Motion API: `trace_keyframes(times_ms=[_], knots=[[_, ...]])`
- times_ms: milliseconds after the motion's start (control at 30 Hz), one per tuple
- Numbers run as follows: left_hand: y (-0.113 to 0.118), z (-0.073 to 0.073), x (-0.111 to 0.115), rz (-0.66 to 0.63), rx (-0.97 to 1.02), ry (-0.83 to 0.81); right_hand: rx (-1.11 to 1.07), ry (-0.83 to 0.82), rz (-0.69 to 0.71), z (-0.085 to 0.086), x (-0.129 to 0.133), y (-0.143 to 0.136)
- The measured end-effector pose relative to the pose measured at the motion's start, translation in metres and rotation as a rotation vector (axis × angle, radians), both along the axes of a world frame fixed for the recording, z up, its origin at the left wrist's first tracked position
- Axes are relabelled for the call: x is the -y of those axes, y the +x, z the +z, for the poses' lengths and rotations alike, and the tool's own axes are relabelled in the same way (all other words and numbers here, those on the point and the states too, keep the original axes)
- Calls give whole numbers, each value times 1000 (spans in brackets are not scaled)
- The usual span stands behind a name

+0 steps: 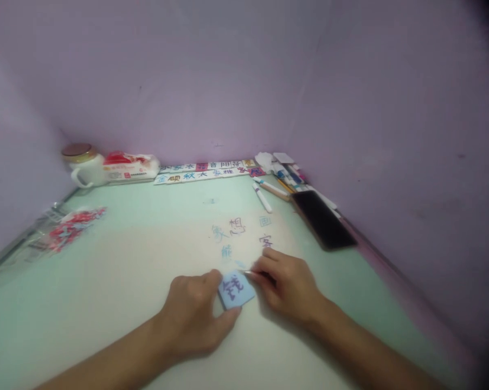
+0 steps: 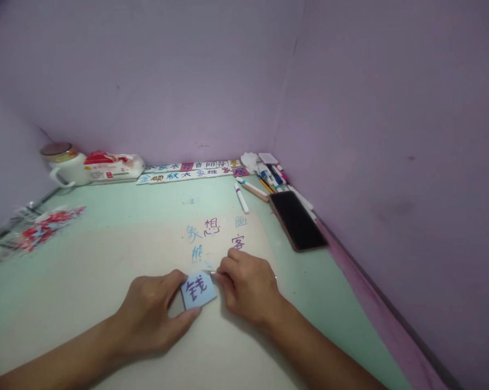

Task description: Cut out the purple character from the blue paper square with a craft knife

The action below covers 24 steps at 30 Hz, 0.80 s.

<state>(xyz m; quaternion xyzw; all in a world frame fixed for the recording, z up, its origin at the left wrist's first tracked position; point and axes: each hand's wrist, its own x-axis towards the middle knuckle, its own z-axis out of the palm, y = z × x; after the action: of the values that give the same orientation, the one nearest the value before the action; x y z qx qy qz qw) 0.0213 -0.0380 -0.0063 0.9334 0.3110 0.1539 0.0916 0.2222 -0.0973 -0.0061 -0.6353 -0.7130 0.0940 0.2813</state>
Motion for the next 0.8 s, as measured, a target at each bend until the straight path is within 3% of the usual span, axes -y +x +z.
trace_keyframes(times_ms=[800], knots=[[-1,-1,5,44,44,60,63,0,74,2,0,2]])
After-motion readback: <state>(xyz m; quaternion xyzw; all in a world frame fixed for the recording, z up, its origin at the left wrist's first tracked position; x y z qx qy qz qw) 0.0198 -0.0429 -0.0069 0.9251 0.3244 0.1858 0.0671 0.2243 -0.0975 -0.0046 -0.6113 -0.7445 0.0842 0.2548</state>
